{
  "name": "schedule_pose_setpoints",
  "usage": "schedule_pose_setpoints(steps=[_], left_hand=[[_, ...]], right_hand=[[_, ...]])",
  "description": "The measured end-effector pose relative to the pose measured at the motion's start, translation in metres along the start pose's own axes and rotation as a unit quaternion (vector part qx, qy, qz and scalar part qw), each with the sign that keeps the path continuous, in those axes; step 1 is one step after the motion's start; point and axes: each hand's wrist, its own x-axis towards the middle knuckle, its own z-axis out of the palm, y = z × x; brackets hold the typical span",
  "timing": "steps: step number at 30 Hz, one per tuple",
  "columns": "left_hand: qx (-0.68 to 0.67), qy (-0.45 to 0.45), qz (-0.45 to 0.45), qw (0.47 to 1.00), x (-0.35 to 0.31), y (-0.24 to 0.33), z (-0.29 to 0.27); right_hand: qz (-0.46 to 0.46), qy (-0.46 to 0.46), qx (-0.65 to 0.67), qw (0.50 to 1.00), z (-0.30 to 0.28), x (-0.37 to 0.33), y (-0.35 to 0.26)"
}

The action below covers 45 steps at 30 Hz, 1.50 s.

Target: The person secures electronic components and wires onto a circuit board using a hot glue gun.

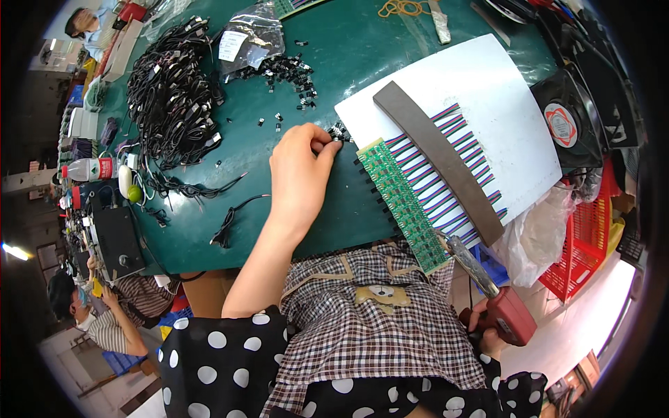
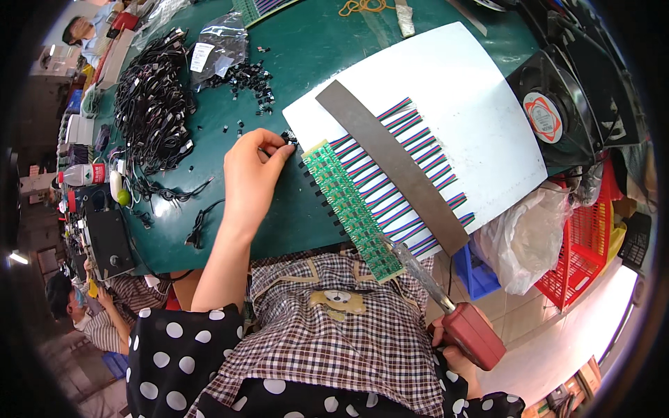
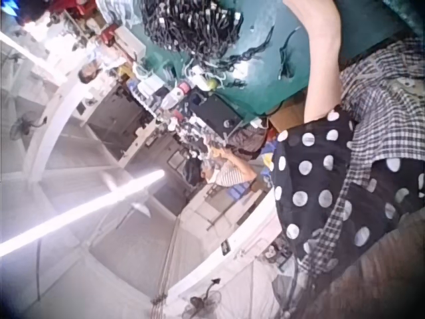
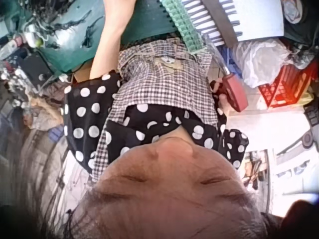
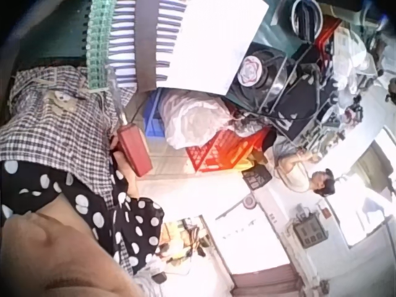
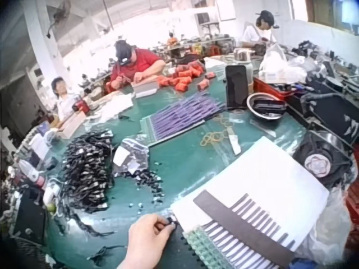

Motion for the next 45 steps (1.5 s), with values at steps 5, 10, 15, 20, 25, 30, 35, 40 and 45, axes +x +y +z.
schedule_pose_setpoints(steps=[5,10,15,20,25,30,35,40,45], left_hand=[[0.03,-0.101,-0.002,0.994,0.01,0.005,-0.017],[-0.108,-0.146,-0.06,0.982,-0.006,0.009,-0.029],[-0.453,-0.235,-0.25,0.823,-0.075,0.045,-0.024],[-0.5,-0.241,-0.27,0.787,-0.106,0.06,-0.005],[-0.5,-0.211,-0.275,0.794,-0.112,0.066,0.003],[-0.471,-0.214,-0.267,0.813,-0.114,0.069,0.008],[-0.411,-0.229,-0.228,0.852,-0.114,0.068,0.009],[-0.438,-0.209,-0.239,0.841,-0.114,0.064,0.011],[-0.455,-0.204,-0.242,0.832,-0.11,0.066,0.01]], right_hand=[[-0.006,-0.004,0.003,1.0,-0.007,-0.001,0.009],[-0.038,-0.027,-0.078,0.996,-0.003,0.004,0.001],[-0.036,-0.004,-0.074,0.997,-0.004,0.001,0.004],[-0.036,-0.009,-0.085,0.996,-0.008,0.0,0.004],[-0.027,-0.039,-0.084,0.995,-0.012,0.0,0.008],[-0.016,-0.009,-0.021,1.0,-0.003,0.002,0.006],[-0.001,-0.035,-0.031,0.999,-0.013,0.0,0.012],[-0.003,-0.041,-0.056,0.998,-0.013,-0.001,0.013],[-0.017,-0.054,-0.08,0.995,-0.012,0.002,0.012]])
